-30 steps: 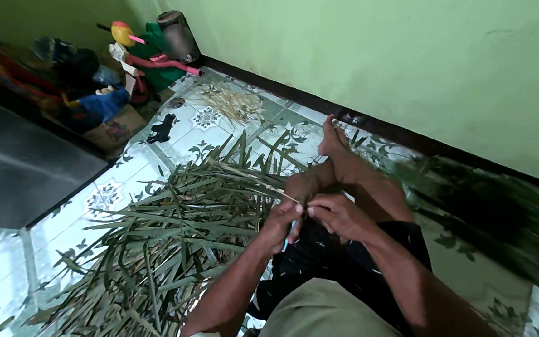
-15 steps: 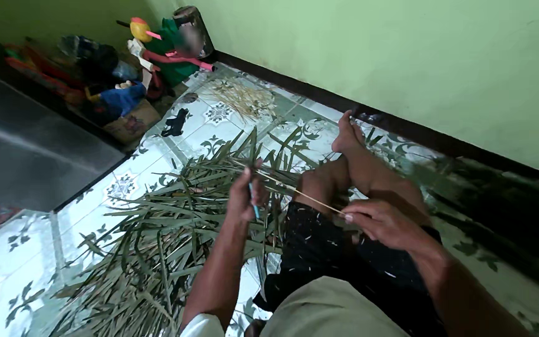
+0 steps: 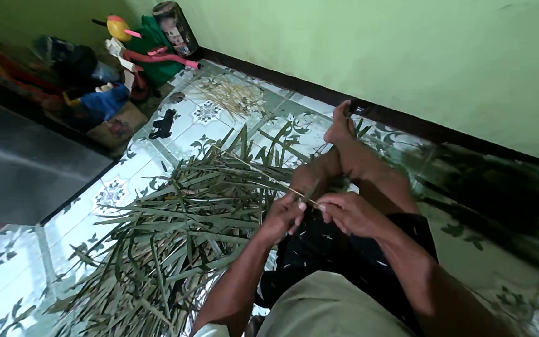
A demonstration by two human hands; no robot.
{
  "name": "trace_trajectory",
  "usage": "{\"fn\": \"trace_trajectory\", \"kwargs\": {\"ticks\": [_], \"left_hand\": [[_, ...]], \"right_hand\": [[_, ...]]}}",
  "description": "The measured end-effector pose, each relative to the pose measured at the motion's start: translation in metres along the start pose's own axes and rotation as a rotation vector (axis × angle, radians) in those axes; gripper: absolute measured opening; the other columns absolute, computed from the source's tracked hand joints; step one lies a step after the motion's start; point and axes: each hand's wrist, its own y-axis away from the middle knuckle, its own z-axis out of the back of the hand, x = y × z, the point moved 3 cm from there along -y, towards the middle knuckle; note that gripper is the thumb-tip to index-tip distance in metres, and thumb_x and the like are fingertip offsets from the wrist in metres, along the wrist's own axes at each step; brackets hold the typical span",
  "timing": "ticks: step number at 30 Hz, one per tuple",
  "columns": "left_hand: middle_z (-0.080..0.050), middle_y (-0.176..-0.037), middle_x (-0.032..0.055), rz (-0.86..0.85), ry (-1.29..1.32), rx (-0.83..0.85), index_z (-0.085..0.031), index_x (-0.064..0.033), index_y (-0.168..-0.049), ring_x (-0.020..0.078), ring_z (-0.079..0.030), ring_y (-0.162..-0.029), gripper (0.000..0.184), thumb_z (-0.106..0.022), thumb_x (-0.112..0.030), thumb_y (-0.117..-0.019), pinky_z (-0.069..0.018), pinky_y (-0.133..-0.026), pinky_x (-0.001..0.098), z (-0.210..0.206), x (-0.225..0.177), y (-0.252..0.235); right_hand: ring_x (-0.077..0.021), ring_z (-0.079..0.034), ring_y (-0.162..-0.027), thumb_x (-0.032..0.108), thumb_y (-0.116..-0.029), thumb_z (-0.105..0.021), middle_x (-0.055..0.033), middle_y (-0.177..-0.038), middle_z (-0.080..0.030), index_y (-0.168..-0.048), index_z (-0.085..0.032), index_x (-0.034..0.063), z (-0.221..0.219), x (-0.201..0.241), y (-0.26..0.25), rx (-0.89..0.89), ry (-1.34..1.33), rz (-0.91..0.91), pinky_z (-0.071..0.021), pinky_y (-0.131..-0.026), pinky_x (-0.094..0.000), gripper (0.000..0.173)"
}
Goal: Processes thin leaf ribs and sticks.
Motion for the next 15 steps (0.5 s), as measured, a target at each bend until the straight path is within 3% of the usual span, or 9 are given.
{"fn": "trace_trajectory", "kwargs": {"ticks": [2,4,5,6,8,9,12,14,15], "left_hand": [[-0.054,-0.058,-0.0062,-0.047,0.18,-0.083,-0.047,-0.0054,-0.145,0.0031,-0.049,-0.043,0.052,-0.058,-0.028,-0.0991,-0.0445,-0.042,0.0182,0.015,-0.006,-0.006],[-0.053,-0.057,-0.006,-0.054,0.275,-0.09,-0.047,-0.0097,-0.143,0.0046,-0.05,-0.042,0.049,-0.057,-0.03,-0.0989,-0.046,-0.043,0.0201,0.025,-0.004,-0.008],[-0.054,-0.056,-0.0058,-0.034,0.268,-0.055,-0.055,-0.0116,-0.129,0.0049,-0.051,-0.043,0.038,-0.061,-0.031,-0.0972,-0.0459,-0.043,0.0204,0.02,0.0,-0.007],[-0.056,-0.056,-0.0059,-0.002,0.23,0.006,-0.062,-0.0154,-0.105,0.0047,-0.052,-0.043,0.021,-0.065,-0.033,-0.0952,-0.0452,-0.043,0.0204,0.011,0.005,-0.006],[-0.057,-0.057,-0.0069,0.009,0.175,0.118,-0.066,-0.0188,-0.089,0.0033,-0.052,-0.044,0.021,-0.07,-0.039,-0.094,-0.0448,-0.044,0.0197,-0.001,0.007,-0.003],[-0.058,-0.057,-0.007,-0.015,0.203,0.084,-0.067,-0.0188,-0.094,0.0031,-0.052,-0.044,0.021,-0.071,-0.039,-0.093,-0.0453,-0.043,0.0192,0.003,0.001,-0.002],[-0.056,-0.055,-0.0064,-0.126,0.349,-0.049,-0.058,-0.0145,-0.133,0.0055,-0.053,-0.043,0.043,-0.066,-0.035,-0.0958,-0.0482,-0.044,0.0218,0.042,-0.017,-0.007],[-0.055,-0.056,-0.0064,-0.1,0.34,-0.022,-0.056,-0.0166,-0.132,0.0056,-0.053,-0.043,0.043,-0.067,-0.036,-0.0946,-0.0484,-0.044,0.0219,0.046,-0.015,-0.006],[-0.057,-0.056,-0.0064,-0.05,0.294,0.013,-0.062,-0.0183,-0.12,0.005,-0.053,-0.043,0.033,-0.07,-0.036,-0.0925,-0.0474,-0.043,0.0212,0.037,-0.011,-0.002]], "right_hand": [[-0.0023,-0.05,-0.051,0.02,-0.1074,-0.047,0.0014,-0.078,-0.065,-0.114,-0.07,0.0043,0.003,-0.007,0.004,0.011,0.011,0.016,-0.0449,-0.048,-0.0205,0.029],[-0.0032,-0.05,-0.051,0.02,-0.1076,-0.046,0.0012,-0.079,-0.066,-0.115,-0.07,0.0042,0.005,-0.01,0.006,0.029,-0.002,-0.001,-0.0451,-0.048,-0.0219,0.029],[-0.0025,-0.049,-0.05,0.02,-0.1079,-0.045,0.0021,-0.078,-0.066,-0.115,-0.069,0.0046,0.005,-0.008,0.005,0.035,-0.02,-0.002,-0.0445,-0.047,-0.0213,0.03],[-0.0015,-0.048,-0.049,0.02,-0.1081,-0.044,0.003,-0.077,-0.065,-0.114,-0.069,0.0047,0.004,-0.006,0.004,0.042,-0.045,0.011,-0.0435,-0.046,-0.0202,0.03],[0.0009,-0.045,-0.047,0.018,-0.1076,-0.044,0.0049,-0.075,-0.064,-0.112,-0.069,0.0042,0.002,-0.003,0.003,0.061,-0.099,0.055,-0.04,-0.044,-0.0172,0.029],[0.0018,-0.044,-0.047,0.018,-0.1076,-0.043,0.0055,-0.075,-0.064,-0.113,-0.069,0.0039,0.003,-0.003,0.004,0.076,-0.112,0.062,-0.039,-0.044,-0.0163,0.029],[0.0013,-0.043,-0.047,0.016,-0.1073,-0.044,0.0056,-0.074,-0.063,-0.115,-0.069,0.0037,0.008,-0.007,0.011,0.103,-0.099,0.03,-0.0381,-0.044,-0.0167,0.029],[0.0009,-0.044,-0.048,0.016,-0.1074,-0.044,0.0053,-0.074,-0.063,-0.115,-0.069,0.0039,0.009,-0.007,0.011,0.117,-0.082,0.018,-0.0388,-0.045,-0.0169,0.029],[0.0013,-0.044,-0.048,0.016,-0.1074,-0.044,0.0057,-0.074,-0.063,-0.115,-0.069,0.0043,0.008,-0.007,0.011,0.123,-0.086,0.021,-0.0385,-0.045,-0.0165,0.028]]}}
